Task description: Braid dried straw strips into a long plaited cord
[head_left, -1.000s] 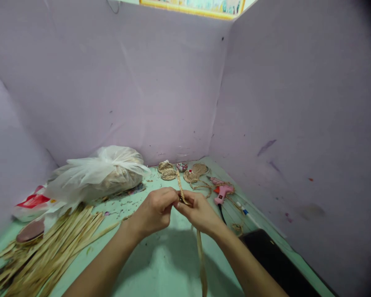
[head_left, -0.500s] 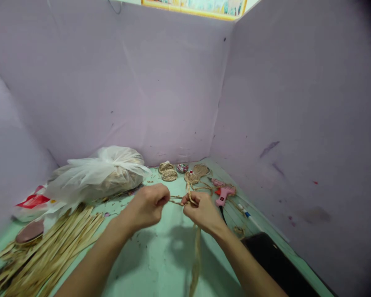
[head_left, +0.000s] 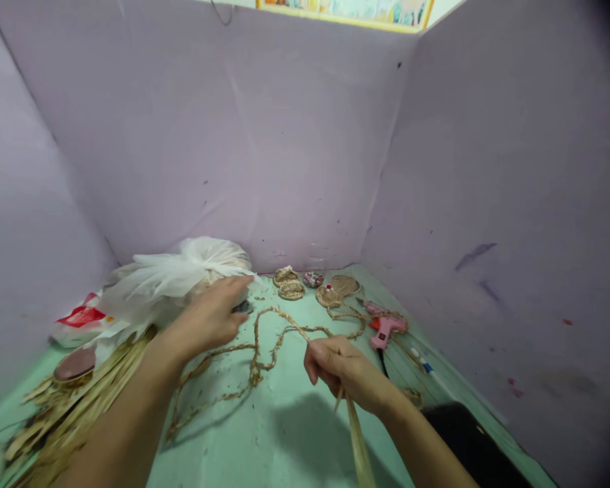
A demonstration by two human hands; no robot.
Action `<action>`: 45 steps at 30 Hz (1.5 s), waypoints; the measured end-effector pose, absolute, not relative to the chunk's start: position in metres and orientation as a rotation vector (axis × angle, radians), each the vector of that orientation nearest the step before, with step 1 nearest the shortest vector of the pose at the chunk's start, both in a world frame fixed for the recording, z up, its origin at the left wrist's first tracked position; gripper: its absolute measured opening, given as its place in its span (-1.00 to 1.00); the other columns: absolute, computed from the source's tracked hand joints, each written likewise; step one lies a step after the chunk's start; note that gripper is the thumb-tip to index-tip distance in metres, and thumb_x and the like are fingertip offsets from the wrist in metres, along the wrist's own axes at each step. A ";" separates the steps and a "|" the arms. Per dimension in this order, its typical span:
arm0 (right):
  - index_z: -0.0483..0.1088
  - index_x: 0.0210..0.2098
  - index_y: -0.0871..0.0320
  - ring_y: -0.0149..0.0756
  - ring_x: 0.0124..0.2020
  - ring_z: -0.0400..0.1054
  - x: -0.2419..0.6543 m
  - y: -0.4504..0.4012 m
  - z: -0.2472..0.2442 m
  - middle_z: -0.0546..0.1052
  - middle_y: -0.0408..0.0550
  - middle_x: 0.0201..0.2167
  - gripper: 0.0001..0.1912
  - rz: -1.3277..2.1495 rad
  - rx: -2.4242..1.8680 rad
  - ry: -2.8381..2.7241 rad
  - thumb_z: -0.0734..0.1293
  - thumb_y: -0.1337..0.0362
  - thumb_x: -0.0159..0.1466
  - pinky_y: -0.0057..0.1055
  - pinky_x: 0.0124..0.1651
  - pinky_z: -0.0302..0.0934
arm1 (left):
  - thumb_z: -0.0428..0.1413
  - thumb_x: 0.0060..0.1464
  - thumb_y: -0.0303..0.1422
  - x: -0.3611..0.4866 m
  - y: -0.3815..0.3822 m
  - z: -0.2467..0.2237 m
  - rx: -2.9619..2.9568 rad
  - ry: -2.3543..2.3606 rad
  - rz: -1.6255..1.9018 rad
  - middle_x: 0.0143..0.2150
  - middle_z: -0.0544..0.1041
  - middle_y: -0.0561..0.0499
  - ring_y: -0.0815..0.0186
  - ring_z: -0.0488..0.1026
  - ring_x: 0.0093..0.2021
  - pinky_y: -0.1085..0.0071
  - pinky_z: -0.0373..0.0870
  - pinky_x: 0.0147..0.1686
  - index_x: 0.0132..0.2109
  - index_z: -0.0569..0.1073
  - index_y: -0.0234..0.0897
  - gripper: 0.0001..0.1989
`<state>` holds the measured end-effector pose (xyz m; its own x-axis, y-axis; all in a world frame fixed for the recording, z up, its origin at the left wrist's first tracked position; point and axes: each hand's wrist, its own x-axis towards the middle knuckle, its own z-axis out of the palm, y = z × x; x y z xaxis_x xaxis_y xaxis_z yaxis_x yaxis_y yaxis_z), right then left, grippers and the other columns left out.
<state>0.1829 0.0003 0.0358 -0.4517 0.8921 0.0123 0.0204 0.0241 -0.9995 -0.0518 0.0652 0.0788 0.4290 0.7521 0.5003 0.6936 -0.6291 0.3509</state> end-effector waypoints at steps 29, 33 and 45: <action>0.04 -0.65 0.13 -0.58 -0.75 -0.29 0.153 0.004 0.030 -0.08 -0.37 -0.80 -0.66 1.538 -1.115 -0.895 0.30 0.11 -0.05 -0.50 -0.67 -0.41 | -0.07 -0.16 -0.51 0.025 0.036 0.058 2.169 1.028 0.663 -0.62 0.28 0.12 0.47 0.14 -0.58 0.54 0.01 -0.58 -0.46 0.45 -0.33 -0.81; 0.06 -0.63 0.14 -0.61 -0.76 -0.29 0.152 0.003 0.031 -0.09 -0.39 -0.81 -0.66 1.619 -1.094 -0.845 0.35 0.16 -0.11 -0.51 -0.68 -0.44 | -0.05 -0.22 -0.54 0.028 0.029 0.059 2.315 1.170 0.644 -0.57 0.33 0.09 0.43 0.19 -0.56 0.53 0.01 -0.58 -0.36 0.43 -0.27 -0.76; 0.19 -0.61 0.18 -0.61 -0.76 -0.32 0.162 0.006 0.040 -0.08 -0.40 -0.82 -0.84 1.606 -1.113 -0.893 0.29 0.26 -0.12 -0.53 -0.70 -0.45 | -0.02 -0.13 -0.48 0.015 0.043 0.059 2.160 1.032 0.629 -0.59 0.32 0.11 0.46 0.21 -0.57 0.55 0.09 -0.58 -0.39 0.41 -0.31 -0.86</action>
<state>0.1619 0.0058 0.0402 -0.1307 0.9593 -0.2505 -0.2933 -0.2788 -0.9145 0.0153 0.0435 0.0593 0.5745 0.8068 0.1380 0.4926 -0.4755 0.7289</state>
